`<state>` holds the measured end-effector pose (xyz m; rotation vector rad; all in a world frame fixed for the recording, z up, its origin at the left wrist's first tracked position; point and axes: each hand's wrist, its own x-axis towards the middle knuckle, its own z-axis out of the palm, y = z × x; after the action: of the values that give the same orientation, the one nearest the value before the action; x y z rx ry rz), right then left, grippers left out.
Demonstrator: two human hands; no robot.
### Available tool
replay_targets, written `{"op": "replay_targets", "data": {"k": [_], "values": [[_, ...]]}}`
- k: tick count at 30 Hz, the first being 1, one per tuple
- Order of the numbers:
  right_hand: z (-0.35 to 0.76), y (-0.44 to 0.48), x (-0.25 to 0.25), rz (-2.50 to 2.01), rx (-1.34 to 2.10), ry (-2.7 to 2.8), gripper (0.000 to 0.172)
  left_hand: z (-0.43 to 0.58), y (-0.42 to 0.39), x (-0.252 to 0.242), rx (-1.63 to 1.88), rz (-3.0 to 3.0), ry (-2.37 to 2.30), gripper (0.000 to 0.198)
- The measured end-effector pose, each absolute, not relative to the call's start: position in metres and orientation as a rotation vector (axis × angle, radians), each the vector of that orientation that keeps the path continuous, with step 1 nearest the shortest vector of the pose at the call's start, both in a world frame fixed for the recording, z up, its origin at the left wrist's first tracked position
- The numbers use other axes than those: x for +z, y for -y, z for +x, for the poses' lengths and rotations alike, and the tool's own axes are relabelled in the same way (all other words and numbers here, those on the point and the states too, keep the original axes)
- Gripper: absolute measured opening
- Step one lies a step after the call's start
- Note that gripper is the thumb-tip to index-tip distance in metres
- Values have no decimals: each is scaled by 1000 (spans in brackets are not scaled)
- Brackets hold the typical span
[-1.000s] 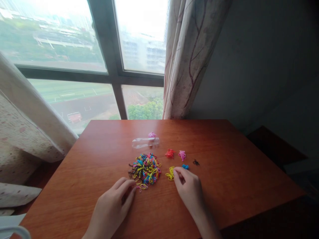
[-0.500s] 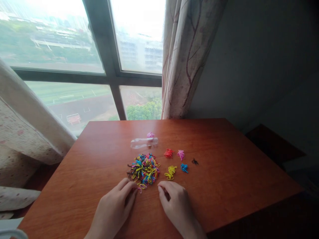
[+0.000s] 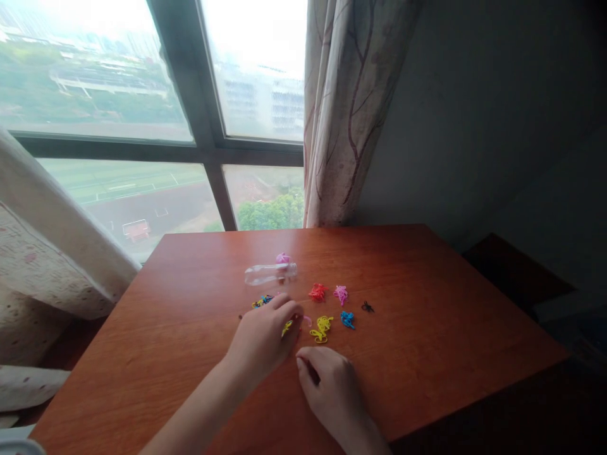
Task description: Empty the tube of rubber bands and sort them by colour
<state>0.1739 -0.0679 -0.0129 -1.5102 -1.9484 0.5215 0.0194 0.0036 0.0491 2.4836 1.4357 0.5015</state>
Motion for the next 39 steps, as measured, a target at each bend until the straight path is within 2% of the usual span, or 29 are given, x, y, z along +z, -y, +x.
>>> {"op": "replay_targets", "data": {"k": [7, 16, 28, 39], "values": [[174, 69, -15, -1469, 526, 1920, 20, 94, -69, 49, 311, 2560, -1356, 20], [174, 67, -15, -1455, 563, 1904, 20, 119, -82, 35, 229, 2545, -1359, 18], [173, 69, -12, -1524, 531, 1965, 20, 28, -24, 62, 382, 2493, -1487, 17], [164, 64, -12, -1544, 457, 1974, 16, -32, 37, 14, 735, 2299, -1570, 17]]}}
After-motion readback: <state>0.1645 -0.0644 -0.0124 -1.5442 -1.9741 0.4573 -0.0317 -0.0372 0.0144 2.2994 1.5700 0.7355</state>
